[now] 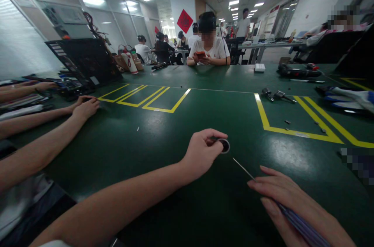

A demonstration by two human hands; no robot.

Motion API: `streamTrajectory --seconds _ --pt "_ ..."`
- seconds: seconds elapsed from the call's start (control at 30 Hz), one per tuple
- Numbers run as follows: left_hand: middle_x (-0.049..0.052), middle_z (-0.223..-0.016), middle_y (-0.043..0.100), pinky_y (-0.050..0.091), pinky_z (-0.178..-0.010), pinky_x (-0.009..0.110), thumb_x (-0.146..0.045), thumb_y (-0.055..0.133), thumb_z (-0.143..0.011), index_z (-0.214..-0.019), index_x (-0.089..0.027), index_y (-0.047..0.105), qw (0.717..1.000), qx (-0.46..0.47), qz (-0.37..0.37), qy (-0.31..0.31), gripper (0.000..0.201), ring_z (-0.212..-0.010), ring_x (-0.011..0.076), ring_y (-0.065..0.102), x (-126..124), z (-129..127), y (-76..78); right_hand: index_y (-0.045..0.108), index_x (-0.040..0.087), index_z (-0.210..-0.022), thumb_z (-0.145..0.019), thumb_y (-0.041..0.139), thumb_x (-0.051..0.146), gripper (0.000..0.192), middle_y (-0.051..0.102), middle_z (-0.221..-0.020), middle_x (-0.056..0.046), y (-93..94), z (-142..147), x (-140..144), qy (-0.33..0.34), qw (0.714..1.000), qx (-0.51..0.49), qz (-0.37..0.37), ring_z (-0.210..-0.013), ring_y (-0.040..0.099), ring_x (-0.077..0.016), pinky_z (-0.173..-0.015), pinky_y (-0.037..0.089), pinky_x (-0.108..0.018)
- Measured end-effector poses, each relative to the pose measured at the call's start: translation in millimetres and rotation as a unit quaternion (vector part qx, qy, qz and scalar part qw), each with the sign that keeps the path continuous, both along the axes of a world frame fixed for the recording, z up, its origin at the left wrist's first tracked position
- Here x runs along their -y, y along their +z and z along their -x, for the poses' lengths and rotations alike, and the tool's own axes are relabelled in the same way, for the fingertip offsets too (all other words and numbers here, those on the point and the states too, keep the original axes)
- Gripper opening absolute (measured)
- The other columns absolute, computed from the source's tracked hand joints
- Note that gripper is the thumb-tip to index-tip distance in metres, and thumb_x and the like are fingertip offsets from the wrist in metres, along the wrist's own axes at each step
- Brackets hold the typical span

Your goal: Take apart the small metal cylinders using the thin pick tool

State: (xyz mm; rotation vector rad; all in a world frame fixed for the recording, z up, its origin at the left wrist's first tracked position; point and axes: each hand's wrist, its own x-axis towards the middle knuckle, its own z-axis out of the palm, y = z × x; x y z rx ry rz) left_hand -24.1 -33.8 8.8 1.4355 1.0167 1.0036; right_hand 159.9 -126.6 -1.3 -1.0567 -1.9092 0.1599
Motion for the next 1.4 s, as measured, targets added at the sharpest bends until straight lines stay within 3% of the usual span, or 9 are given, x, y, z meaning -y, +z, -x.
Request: streamTrajectory --seconds 0.13,0.23,0.4,0.53,0.63,0.77,0.93,1.2,1.4 --pt "0.008 -0.101 0.064 0.050 -0.085 0.034 -0.010 0.064 -0.068 -0.104 -0.014 0.060 0.998 0.039 -0.007 0.049 0.037 -0.087 0.0153 0.063 -54.2 3.9 6.5 0.070 0.026 -0.087 -0.078 0.061 0.034 0.015 0.074 -0.087 -0.001 7.6 -1.2 -4.5 -0.050 0.992 -0.086 0.083 -0.081 0.070 -0.0194 -0.073 0.058 -0.025" --pt "0.009 -0.103 0.063 0.047 -0.087 0.034 -0.001 0.064 -0.063 -0.114 -0.013 0.056 0.992 0.005 -0.086 0.097 0.053 -0.091 0.0162 0.061 -100.1 2.7 -1.0 0.070 0.023 -0.083 -0.076 0.061 0.042 0.022 0.074 -0.078 -0.002 19.4 3.2 -20.7 -0.056 0.956 -0.179 0.224 -0.074 0.070 -0.0188 -0.059 0.058 -0.022" --pt "0.009 -0.102 0.060 0.046 -0.081 0.033 -0.011 0.069 -0.066 -0.100 -0.013 0.062 0.952 -0.131 -0.218 0.169 0.035 -0.086 0.0171 0.058 -149.2 -8.2 -17.7 0.069 0.015 -0.082 -0.072 0.069 0.039 0.026 0.071 -0.078 -0.004 27.1 19.0 -77.1 -0.001 0.845 -0.424 0.325 -0.075 0.066 -0.0160 -0.069 0.053 -0.026" --pt "0.006 -0.093 0.058 0.042 -0.080 0.032 -0.023 0.073 -0.065 -0.090 -0.015 0.059 0.911 -0.219 -0.303 0.173 0.030 -0.088 0.0189 0.053 -158.6 -21.4 -23.4 0.065 0.013 -0.066 -0.076 0.064 0.028 0.019 0.065 -0.060 -0.002 16.6 22.3 -123.6 0.010 0.705 -0.601 0.376 -0.057 0.060 -0.0115 -0.056 0.048 -0.022" --pt "0.004 -0.088 0.056 0.042 -0.075 0.030 -0.026 0.073 -0.065 -0.089 -0.015 0.052 0.916 -0.210 -0.317 0.131 0.034 -0.081 0.0163 0.051 -161.5 -28.8 -28.7 0.063 0.014 -0.062 -0.080 0.057 0.023 0.020 0.062 -0.055 -0.001 7.8 15.3 -141.8 0.013 0.677 -0.637 0.368 -0.053 0.057 -0.0097 -0.054 0.047 -0.021" --pt "0.000 -0.081 0.053 0.041 -0.065 0.026 -0.028 0.071 -0.066 -0.091 -0.016 0.045 0.941 -0.177 -0.278 0.076 0.038 -0.071 0.0130 0.050 -165.1 -30.3 -35.0 0.064 0.016 -0.067 -0.074 0.059 0.021 0.009 0.061 -0.055 0.000 3.0 3.3 -146.8 0.036 0.675 -0.646 0.354 -0.052 0.056 -0.0106 -0.054 0.047 -0.023" --pt "-0.003 -0.070 0.052 0.038 -0.061 0.024 -0.031 0.074 -0.062 -0.075 -0.015 0.052 0.945 -0.175 -0.277 0.007 0.030 -0.064 0.0111 0.048 -163.5 -25.2 -36.5 0.060 0.019 -0.062 -0.066 0.066 0.022 0.007 0.062 -0.059 0.001 -1.0 -0.6 -145.0 0.064 0.696 -0.636 0.327 -0.058 0.056 -0.0118 -0.059 0.047 -0.025" --pt "-0.005 -0.063 0.048 0.034 -0.055 0.022 -0.034 0.068 -0.068 -0.068 -0.015 0.051 0.940 -0.167 -0.294 -0.044 0.025 -0.058 0.0088 0.043 -160.1 -25.6 -39.8 0.063 0.021 -0.075 -0.072 0.067 0.034 0.014 0.067 -0.075 -0.002 -11.5 3.9 -140.7 0.072 0.788 -0.544 0.278 -0.071 0.058 -0.0163 -0.070 0.045 -0.032" --pt "-0.004 -0.063 0.049 0.035 -0.057 0.022 -0.028 0.064 -0.071 -0.065 -0.015 0.051 0.912 -0.222 -0.342 -0.049 0.019 -0.060 0.0094 0.045 -154.1 -27.4 -35.3 0.066 0.021 -0.078 -0.074 0.066 0.036 0.016 0.066 -0.080 -0.003 -16.5 10.3 -136.2 0.033 0.865 -0.432 0.255 -0.077 0.057 -0.0193 -0.075 0.041 -0.035"
